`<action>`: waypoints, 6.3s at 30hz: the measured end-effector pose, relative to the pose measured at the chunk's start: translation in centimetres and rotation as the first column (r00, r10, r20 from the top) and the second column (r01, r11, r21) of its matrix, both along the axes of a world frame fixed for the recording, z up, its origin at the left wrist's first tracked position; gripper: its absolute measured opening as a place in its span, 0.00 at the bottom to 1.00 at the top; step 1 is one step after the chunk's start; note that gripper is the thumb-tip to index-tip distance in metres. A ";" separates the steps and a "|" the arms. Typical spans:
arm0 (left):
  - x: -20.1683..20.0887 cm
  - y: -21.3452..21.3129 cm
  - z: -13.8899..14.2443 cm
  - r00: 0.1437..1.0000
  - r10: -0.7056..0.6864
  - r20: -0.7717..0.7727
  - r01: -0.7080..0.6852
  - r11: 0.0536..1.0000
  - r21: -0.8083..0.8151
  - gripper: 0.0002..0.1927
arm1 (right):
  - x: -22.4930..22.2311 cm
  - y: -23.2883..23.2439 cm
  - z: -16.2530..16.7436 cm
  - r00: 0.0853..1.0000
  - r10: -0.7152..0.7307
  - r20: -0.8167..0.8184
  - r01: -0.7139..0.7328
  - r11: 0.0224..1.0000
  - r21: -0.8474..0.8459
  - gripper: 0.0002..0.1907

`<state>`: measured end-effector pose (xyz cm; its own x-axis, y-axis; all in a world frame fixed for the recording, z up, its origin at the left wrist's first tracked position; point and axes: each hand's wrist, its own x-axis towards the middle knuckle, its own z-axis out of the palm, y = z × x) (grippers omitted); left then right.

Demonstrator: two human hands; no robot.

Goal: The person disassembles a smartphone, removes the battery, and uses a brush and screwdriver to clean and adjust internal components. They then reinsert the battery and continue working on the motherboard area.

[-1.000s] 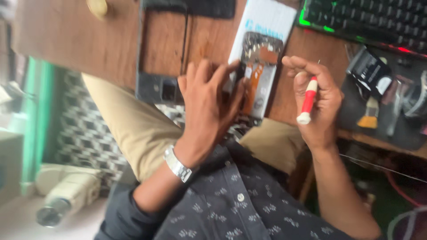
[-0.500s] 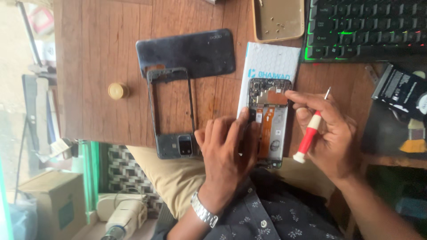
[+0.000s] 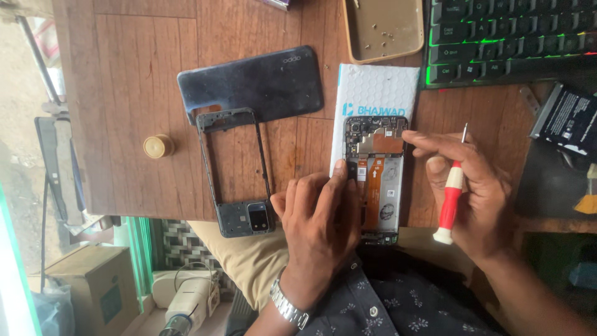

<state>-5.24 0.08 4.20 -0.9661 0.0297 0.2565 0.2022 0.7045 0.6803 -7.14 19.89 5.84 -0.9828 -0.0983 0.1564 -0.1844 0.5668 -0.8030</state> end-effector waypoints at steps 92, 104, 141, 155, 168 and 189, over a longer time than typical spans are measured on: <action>0.7 -0.3 -0.2 1.000 -0.008 0.013 0.008 1.000 0.008 0.19 | 0.3 0.6 -2.9 0.988 0.065 -0.137 -0.035 0.976 0.214 0.14; 0.8 -0.3 -0.1 1.000 -0.008 0.024 0.008 1.000 0.014 0.19 | 0.2 0.8 -3.2 0.982 0.032 -0.185 0.011 0.974 0.227 0.13; 1.1 -0.4 -0.3 0.999 -0.032 0.028 0.032 0.999 0.018 0.20 | 0.4 1.0 -2.5 0.985 0.032 -0.169 0.001 0.982 0.191 0.09; 1.9 -0.2 0.0 1.000 -0.015 0.011 0.015 1.000 0.014 0.20 | 0.9 1.0 -2.4 0.979 0.030 -0.201 -0.002 0.991 0.137 0.12; 3.4 -0.1 0.3 0.999 -0.022 -0.032 0.023 0.999 0.024 0.18 | 2.6 0.0 0.3 0.998 -0.023 -0.054 0.029 0.992 0.119 0.15; 5.0 -0.3 0.9 0.999 -0.011 -0.035 0.013 0.998 0.060 0.15 | 4.5 -0.8 1.5 0.978 0.005 -0.207 0.039 0.977 0.208 0.15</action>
<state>-0.24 -0.19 5.15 -0.9563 0.0245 0.2914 0.2343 0.6603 0.7136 -2.64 19.12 7.37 -0.9337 -0.1344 0.3320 -0.3215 0.7231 -0.6114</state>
